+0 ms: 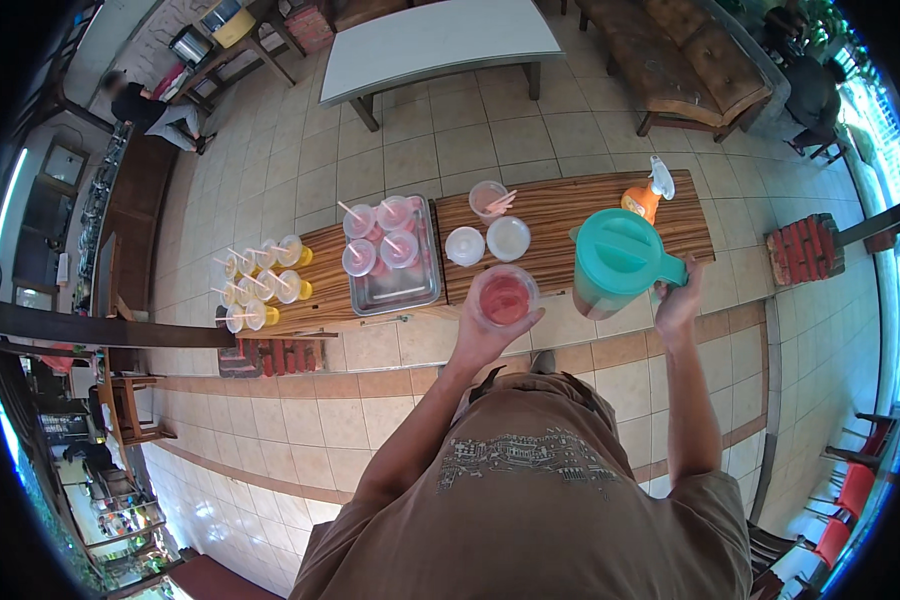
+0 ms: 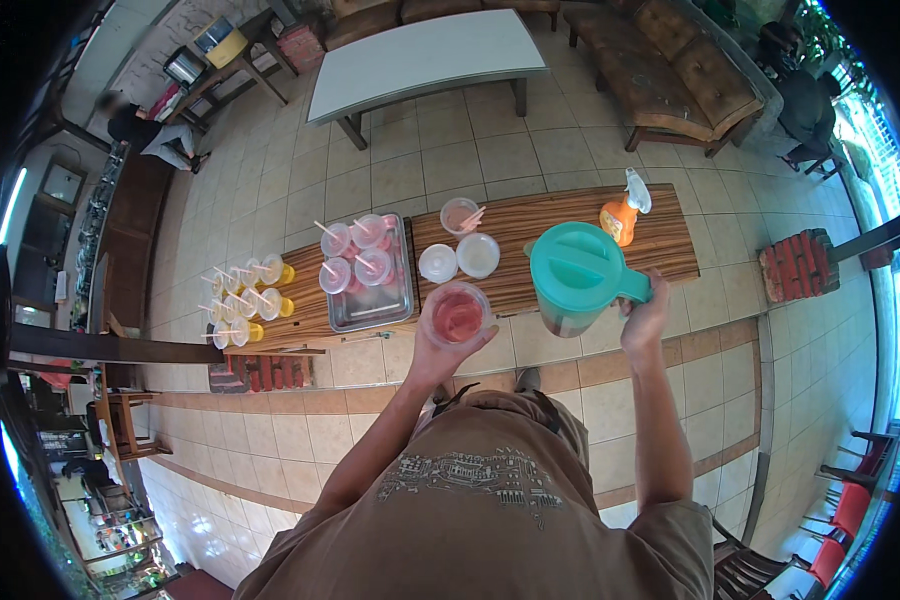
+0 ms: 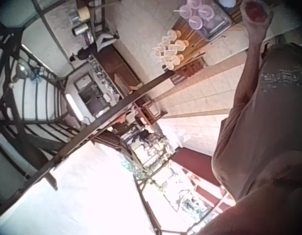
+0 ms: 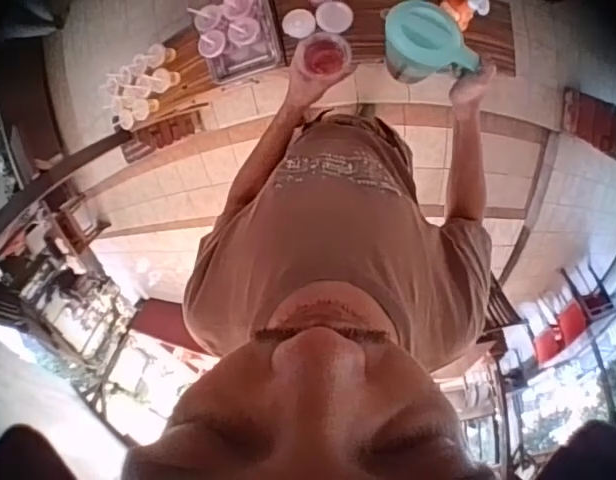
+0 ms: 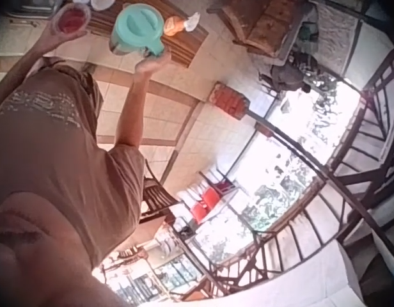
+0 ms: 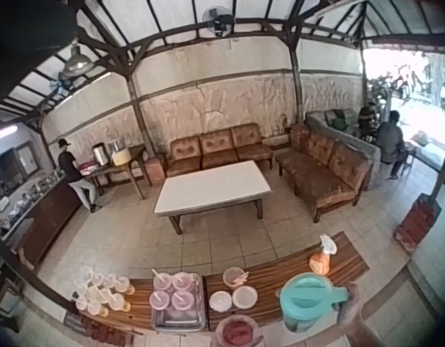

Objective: Preparing several cups of drinks by pouring liquid from a pitcher and adding straws.

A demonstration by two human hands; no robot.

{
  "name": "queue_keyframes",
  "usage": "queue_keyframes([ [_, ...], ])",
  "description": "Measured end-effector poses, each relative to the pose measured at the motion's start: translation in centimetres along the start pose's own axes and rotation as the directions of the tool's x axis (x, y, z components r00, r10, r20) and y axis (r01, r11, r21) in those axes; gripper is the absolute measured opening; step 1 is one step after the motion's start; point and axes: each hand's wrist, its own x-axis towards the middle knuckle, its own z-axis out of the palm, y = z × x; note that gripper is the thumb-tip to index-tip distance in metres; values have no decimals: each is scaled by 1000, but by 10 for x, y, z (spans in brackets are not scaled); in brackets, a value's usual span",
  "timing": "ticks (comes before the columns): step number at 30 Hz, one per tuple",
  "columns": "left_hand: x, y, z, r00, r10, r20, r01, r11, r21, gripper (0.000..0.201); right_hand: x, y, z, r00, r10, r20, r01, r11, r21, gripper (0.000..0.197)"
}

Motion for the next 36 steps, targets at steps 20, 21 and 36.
queue_keyframes([
  [20, -19, 15, 28, 956, -10, -293, 47, 992, 119, 62, 120, 125, 73, 999, 48, 7, -49, 997, 54, 36],
  [21, -18, 16, 29, 954, -10, -301, 47, 992, 116, 62, 124, 132, 73, 999, 47, 11, -48, 996, 73, 36],
  [36, -16, 4, 35, 930, -36, -366, 72, 994, 83, 60, 120, 159, 89, 992, 75, 97, -87, 989, 121, 36],
])
